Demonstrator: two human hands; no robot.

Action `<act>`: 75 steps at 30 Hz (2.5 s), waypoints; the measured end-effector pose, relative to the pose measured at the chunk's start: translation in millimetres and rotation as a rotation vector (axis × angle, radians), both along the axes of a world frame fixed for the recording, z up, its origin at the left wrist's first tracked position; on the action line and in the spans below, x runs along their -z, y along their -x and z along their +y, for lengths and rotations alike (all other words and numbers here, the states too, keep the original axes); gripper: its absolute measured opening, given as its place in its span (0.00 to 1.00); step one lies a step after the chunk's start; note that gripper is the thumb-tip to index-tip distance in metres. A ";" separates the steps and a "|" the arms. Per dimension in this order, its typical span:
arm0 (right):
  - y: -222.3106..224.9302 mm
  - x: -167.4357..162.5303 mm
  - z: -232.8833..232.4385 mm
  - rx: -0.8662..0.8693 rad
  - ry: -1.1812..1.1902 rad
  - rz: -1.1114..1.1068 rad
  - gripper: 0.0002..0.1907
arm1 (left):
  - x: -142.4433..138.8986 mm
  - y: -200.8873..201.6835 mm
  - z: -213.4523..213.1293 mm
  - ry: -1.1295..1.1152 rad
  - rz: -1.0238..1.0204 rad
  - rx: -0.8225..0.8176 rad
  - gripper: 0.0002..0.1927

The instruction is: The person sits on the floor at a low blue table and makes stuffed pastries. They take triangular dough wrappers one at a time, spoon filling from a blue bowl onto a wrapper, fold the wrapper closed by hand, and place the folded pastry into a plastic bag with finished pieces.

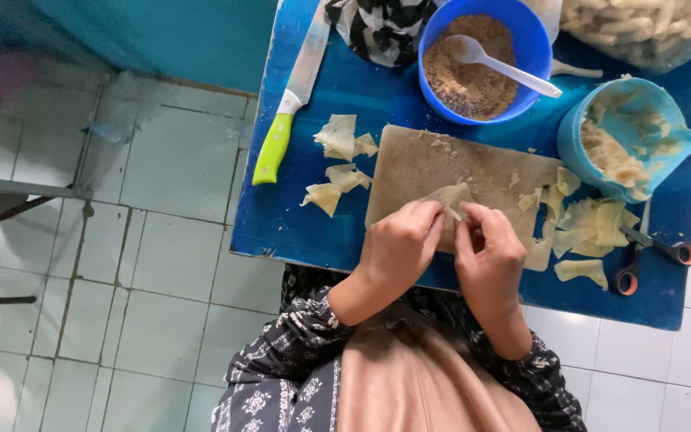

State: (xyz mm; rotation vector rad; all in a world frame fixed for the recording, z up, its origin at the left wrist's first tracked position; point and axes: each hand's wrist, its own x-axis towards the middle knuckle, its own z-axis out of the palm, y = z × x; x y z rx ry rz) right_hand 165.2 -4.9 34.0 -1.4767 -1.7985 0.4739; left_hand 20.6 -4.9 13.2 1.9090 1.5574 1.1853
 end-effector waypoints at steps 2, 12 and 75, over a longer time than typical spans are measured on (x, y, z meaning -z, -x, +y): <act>-0.9 0.2 5.3 0.038 0.001 -0.049 0.11 | -0.6 -10.6 7.5 0.041 0.124 -0.023 0.05; -102.4 -12.9 28.4 0.186 -0.239 -0.613 0.16 | -8.1 -17.0 10.9 0.073 0.271 -0.033 0.03; -54.4 -7.9 42.7 -0.347 -0.494 -1.265 0.17 | -9.7 7.7 10.3 0.271 0.160 -0.058 0.12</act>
